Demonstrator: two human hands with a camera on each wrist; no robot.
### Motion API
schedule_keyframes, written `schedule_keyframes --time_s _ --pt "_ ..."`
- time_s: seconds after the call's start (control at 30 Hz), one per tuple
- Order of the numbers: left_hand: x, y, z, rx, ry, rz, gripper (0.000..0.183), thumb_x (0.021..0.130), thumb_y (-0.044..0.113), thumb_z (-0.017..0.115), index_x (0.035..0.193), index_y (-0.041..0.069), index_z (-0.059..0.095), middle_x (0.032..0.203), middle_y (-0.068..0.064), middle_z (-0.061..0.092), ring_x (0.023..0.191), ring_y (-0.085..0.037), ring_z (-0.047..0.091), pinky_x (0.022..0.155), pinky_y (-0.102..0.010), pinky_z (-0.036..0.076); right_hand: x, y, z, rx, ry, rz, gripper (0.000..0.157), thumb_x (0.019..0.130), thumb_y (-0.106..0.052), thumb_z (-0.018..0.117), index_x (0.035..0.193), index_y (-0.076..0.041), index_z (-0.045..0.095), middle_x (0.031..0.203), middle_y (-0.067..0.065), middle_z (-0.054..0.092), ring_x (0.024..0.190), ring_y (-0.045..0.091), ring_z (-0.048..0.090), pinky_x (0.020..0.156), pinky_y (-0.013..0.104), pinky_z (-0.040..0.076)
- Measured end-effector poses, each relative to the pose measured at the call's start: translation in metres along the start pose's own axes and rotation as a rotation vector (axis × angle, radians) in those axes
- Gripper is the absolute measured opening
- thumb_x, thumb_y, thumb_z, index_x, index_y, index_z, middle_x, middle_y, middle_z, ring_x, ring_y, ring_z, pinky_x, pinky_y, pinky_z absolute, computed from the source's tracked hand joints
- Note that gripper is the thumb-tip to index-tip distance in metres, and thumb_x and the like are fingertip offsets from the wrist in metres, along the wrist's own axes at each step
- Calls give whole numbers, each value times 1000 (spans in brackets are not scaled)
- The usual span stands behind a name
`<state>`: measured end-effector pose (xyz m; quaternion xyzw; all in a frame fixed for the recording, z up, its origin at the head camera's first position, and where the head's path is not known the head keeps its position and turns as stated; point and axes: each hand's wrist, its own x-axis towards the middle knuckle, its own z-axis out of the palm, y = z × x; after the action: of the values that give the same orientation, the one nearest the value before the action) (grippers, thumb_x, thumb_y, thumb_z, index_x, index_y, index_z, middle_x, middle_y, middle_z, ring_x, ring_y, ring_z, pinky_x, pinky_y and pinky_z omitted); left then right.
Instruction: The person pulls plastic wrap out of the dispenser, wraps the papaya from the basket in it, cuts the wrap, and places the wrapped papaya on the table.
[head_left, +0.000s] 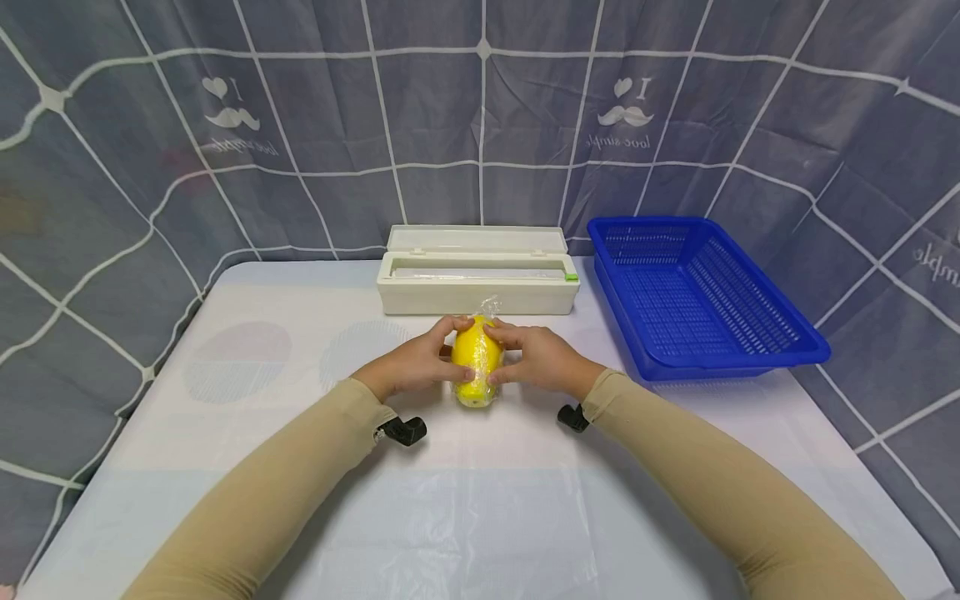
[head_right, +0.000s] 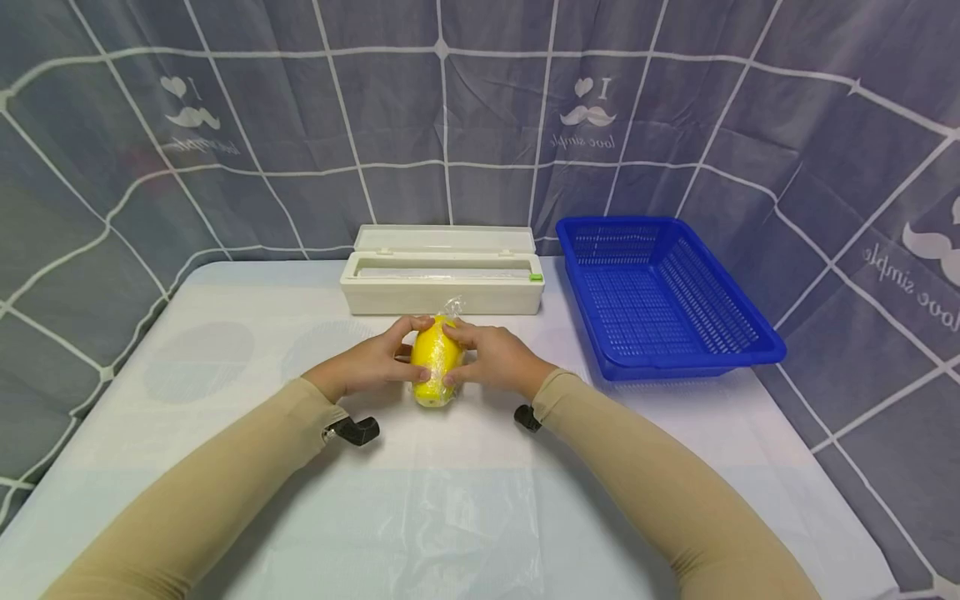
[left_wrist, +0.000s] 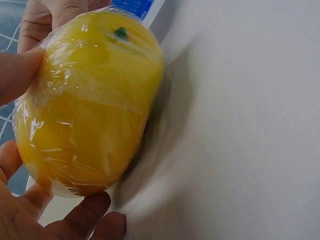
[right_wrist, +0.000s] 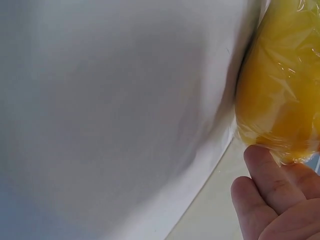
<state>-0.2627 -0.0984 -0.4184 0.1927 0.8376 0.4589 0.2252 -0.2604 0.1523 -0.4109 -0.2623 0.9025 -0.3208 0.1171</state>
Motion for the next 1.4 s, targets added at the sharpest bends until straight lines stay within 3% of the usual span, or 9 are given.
schedule_keyframes --time_s 0.47,0.67,0.8,0.93,1.07,1.13,1.3,1.4 --pt "-3 4 0 81 -7 33 86 92 30 76 162 24 27 175 -1 25 148 -44 47 120 -58 42 -6 -4 -5 80 -35 -28 80 93 -25 83 161 -13 43 172 10 31 139 34 59 119 50 45" --pt "-6 12 2 254 10 84 90 93 38 74 168 22 25 178 -7 6 158 -43 28 125 -65 30 -10 -4 -4 126 -10 -40 68 100 -18 73 160 -7 43 169 12 38 135 36 63 115 51 49" --pt "-6 16 7 351 39 120 92 95 45 73 168 17 25 177 -5 15 161 -38 25 126 -63 29 -13 -3 -4 131 18 -16 64 103 -18 68 160 -9 42 166 13 43 132 36 65 111 53 52" --pt "-7 18 11 398 61 125 90 96 45 72 168 17 26 176 -5 18 159 -37 30 126 -61 32 -12 -3 -4 85 80 -23 58 106 -17 63 159 -9 42 162 16 49 126 34 69 107 50 56" --pt "-7 19 12 413 57 121 89 96 42 70 169 19 24 178 -4 15 161 -35 28 127 -59 29 -8 -5 -4 -8 166 -26 42 105 -15 63 146 -8 61 149 14 63 118 31 72 104 47 57" --pt "-8 20 12 424 50 124 89 97 42 68 169 19 23 178 -5 14 162 -36 25 128 -59 27 -5 -7 -3 -75 189 -33 36 105 -17 63 140 -8 68 144 13 67 122 32 70 108 48 54" --pt "-9 20 16 464 47 132 91 99 49 67 170 17 18 179 -8 10 162 -39 23 128 -59 27 -4 -12 0 -186 158 -32 40 107 -20 61 146 -10 63 148 16 61 138 35 58 119 51 45" --pt "-9 22 20 514 56 135 95 100 54 66 170 17 15 179 -9 8 161 -39 23 128 -57 29 -4 -13 -1 -186 159 -20 39 107 -18 60 146 -11 63 145 15 62 136 34 59 117 49 47"
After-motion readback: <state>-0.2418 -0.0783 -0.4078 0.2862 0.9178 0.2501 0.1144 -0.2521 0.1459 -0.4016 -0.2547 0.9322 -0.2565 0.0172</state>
